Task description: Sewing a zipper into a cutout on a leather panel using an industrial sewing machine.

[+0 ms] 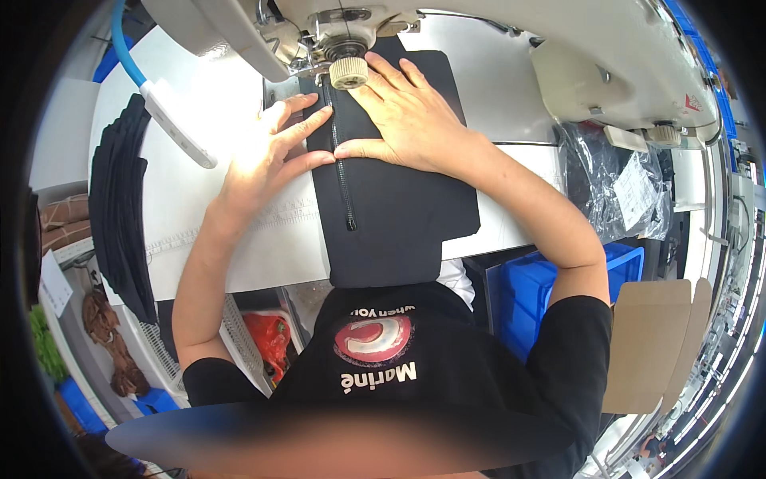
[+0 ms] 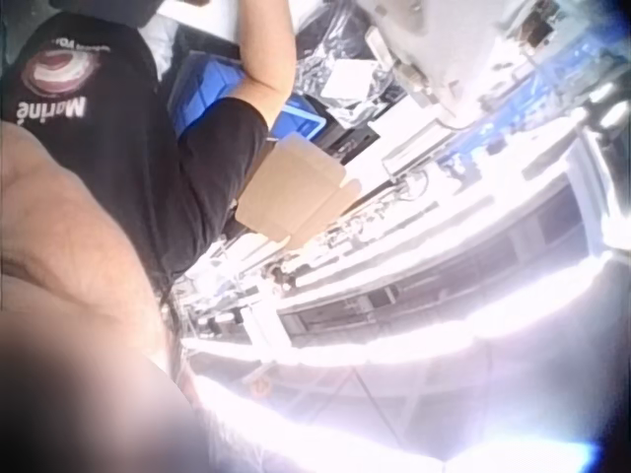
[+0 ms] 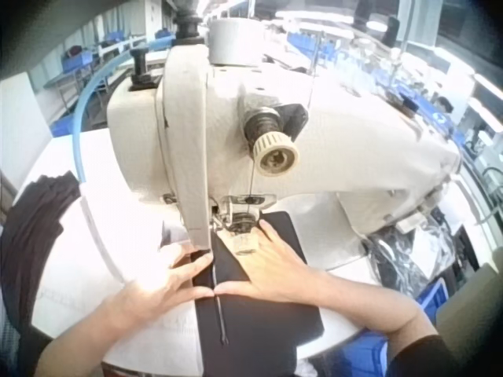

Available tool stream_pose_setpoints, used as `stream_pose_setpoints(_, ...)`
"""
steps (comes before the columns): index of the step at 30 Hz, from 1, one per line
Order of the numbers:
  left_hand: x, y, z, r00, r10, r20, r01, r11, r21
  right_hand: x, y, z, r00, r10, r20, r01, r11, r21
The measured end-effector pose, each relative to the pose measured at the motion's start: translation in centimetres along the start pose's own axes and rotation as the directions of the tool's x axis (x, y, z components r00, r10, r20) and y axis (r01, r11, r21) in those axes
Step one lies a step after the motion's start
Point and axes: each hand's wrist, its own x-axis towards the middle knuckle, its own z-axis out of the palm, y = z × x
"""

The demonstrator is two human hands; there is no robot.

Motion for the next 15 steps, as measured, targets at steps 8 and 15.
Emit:
stream_pose_setpoints(8,0.26,-0.27,0.05,0.996,-0.083,0.024,0.084,0.996,-0.010,0.48,0.01,-0.52,0.998,-0.006,-0.061,0.010,0.998,0.062)
stream_pose_setpoints(15,0.28,-0.66,0.33,0.999,0.019,-0.028,-0.018,0.999,0.049,0.88,-0.69,-0.53,0.938,-0.129,-0.323,0.118,0.992,-0.053)
